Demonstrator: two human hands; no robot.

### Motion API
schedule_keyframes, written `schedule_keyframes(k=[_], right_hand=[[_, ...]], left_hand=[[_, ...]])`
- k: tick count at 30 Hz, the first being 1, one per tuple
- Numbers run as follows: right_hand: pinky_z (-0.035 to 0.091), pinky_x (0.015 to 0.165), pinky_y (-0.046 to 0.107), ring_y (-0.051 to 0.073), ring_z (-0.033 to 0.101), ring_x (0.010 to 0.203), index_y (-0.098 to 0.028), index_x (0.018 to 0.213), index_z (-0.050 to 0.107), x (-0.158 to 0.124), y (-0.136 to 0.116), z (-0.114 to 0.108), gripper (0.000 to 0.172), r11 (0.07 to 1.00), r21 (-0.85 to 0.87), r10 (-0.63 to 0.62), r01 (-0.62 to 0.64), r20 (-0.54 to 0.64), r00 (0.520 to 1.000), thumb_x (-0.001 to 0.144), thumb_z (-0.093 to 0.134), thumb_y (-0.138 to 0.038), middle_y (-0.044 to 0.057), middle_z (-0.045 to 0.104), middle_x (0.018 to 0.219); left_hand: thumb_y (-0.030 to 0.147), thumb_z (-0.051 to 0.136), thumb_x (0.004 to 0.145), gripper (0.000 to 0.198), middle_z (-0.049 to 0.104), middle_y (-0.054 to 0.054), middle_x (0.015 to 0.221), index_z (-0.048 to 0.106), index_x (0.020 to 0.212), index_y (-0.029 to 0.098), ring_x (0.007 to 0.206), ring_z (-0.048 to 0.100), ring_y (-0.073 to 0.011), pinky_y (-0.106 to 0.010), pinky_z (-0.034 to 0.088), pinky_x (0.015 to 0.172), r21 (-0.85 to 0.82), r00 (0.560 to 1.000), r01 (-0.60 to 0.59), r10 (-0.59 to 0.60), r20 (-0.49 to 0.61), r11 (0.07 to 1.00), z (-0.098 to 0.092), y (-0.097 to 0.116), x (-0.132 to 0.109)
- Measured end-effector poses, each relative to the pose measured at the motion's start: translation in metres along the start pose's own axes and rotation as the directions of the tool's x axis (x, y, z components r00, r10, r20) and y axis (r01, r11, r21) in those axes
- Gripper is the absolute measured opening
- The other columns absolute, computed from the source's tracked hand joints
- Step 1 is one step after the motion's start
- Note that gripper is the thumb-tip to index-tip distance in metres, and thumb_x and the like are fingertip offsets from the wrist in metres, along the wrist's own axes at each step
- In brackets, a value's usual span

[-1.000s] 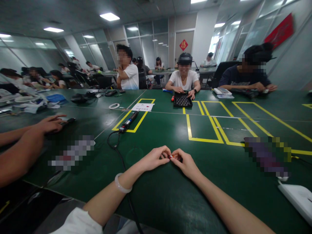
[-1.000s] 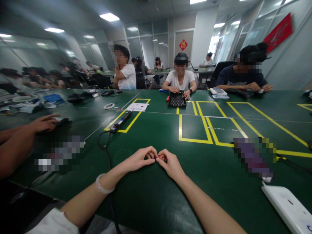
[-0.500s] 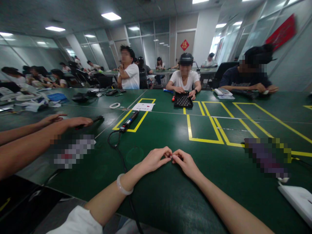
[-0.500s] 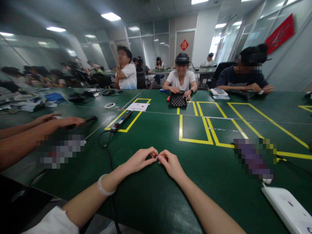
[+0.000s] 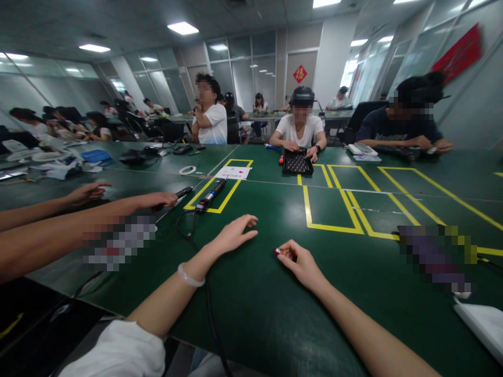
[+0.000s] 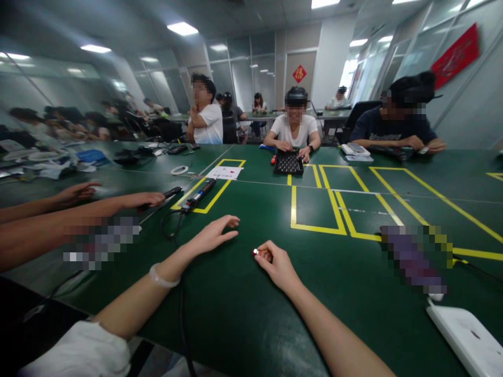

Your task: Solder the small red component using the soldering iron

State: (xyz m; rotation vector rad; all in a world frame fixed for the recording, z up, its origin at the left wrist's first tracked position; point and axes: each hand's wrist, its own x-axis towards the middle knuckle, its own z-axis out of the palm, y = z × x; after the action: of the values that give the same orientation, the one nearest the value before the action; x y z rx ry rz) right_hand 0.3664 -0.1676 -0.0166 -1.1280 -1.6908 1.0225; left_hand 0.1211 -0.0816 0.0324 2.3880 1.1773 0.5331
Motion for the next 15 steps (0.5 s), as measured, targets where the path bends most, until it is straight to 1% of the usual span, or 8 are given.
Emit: schedule_keyframes(k=[2, 4, 6, 8, 9, 11, 13, 15], right_hand=[[0.042, 0.062, 0.024, 0.013, 0.053, 0.067, -0.017, 0.092, 0.062, 0.001, 0.002, 0.001, 0.015, 1.000, -0.011, -0.006, 0.006, 0.014, 1.000, 0.086, 0.059, -0.030, 0.000, 0.058, 0.074], [0.042, 0.061, 0.024, 0.013, 0.054, 0.066, -0.017, 0.092, 0.063, 0.001, 0.003, 0.001, 0.015, 1.000, -0.020, -0.011, 0.011, 0.019, 1.000, 0.086, 0.059, -0.030, 0.000, 0.058, 0.074], [0.043, 0.061, 0.024, 0.013, 0.054, 0.066, -0.017, 0.091, 0.063, 0.001, 0.003, 0.001, 0.014, 1.000, -0.023, -0.013, 0.014, 0.017, 1.000, 0.086, 0.060, -0.030, 0.000, 0.059, 0.073], [0.043, 0.061, 0.024, 0.013, 0.055, 0.067, -0.017, 0.091, 0.063, 0.002, 0.002, 0.001, 0.014, 1.000, -0.026, -0.012, 0.013, 0.019, 1.000, 0.086, 0.060, -0.030, 0.000, 0.059, 0.074], [0.043, 0.062, 0.024, 0.014, 0.055, 0.067, -0.017, 0.091, 0.063, 0.002, 0.002, 0.001, 0.014, 1.000, -0.027, -0.011, 0.012, 0.021, 1.000, 0.086, 0.060, -0.030, 0.000, 0.060, 0.074], [0.043, 0.062, 0.024, 0.014, 0.056, 0.068, -0.017, 0.091, 0.063, 0.002, 0.002, 0.001, 0.015, 1.000, -0.029, -0.008, 0.009, 0.023, 1.000, 0.086, 0.060, -0.030, 0.001, 0.060, 0.075], [0.044, 0.062, 0.025, 0.014, 0.055, 0.068, -0.017, 0.091, 0.063, 0.002, 0.003, 0.001, 0.014, 1.000, -0.026, -0.008, 0.009, 0.018, 1.000, 0.085, 0.060, -0.030, 0.001, 0.060, 0.075], [0.043, 0.062, 0.025, 0.014, 0.055, 0.067, -0.017, 0.092, 0.062, 0.002, 0.005, 0.001, 0.013, 1.000, -0.024, -0.011, 0.011, 0.009, 1.000, 0.085, 0.060, -0.028, 0.001, 0.060, 0.075]], left_hand=[[0.040, 0.056, 0.086, 0.051, 0.051, -0.012, 0.132, 0.046, 0.131, 0.021, 0.121, 0.050, -0.0267, -0.039, 0.040, 0.100, 0.212, 0.992, 0.111, -0.094, -0.089, 0.971, -0.023, -0.040, 0.009], [0.037, 0.062, 0.081, 0.061, 0.044, -0.015, 0.139, 0.042, 0.135, 0.018, 0.126, 0.044, -0.0307, -0.042, 0.037, 0.104, 0.367, 0.956, 0.282, -0.228, -0.184, 0.887, -0.047, -0.082, 0.016], [0.036, 0.068, 0.075, 0.069, 0.039, -0.019, 0.143, 0.041, 0.135, 0.014, 0.128, 0.041, -0.0343, -0.043, 0.037, 0.103, 0.443, 0.896, 0.442, -0.358, -0.263, 0.780, -0.070, -0.121, 0.020], [0.040, 0.071, 0.071, 0.076, 0.039, -0.022, 0.142, 0.041, 0.135, 0.013, 0.125, 0.043, -0.0371, -0.043, 0.040, 0.097, 0.470, 0.848, 0.530, -0.450, -0.279, 0.706, -0.088, -0.151, 0.022], [0.040, 0.073, 0.069, 0.078, 0.040, -0.023, 0.141, 0.041, 0.134, 0.012, 0.123, 0.045, -0.0374, -0.043, 0.042, 0.095, 0.471, 0.838, 0.543, -0.477, -0.263, 0.695, -0.095, -0.163, 0.022], [0.038, 0.076, 0.066, 0.078, 0.046, -0.022, 0.135, 0.043, 0.131, 0.010, 0.117, 0.050, -0.0352, -0.040, 0.043, 0.092, 0.464, 0.842, 0.533, -0.498, -0.209, 0.707, -0.104, -0.181, 0.021], [0.031, 0.078, 0.065, 0.071, 0.053, -0.019, 0.125, 0.048, 0.125, 0.008, 0.110, 0.055, -0.0303, -0.035, 0.043, 0.091, 0.451, 0.856, 0.506, -0.491, -0.160, 0.735, -0.109, -0.190, 0.022], [0.025, 0.079, 0.062, 0.065, 0.059, -0.014, 0.115, 0.052, 0.118, 0.006, 0.103, 0.058, -0.0261, -0.032, 0.044, 0.090, 0.438, 0.864, 0.493, -0.483, -0.144, 0.752, -0.111, -0.193, 0.023]])
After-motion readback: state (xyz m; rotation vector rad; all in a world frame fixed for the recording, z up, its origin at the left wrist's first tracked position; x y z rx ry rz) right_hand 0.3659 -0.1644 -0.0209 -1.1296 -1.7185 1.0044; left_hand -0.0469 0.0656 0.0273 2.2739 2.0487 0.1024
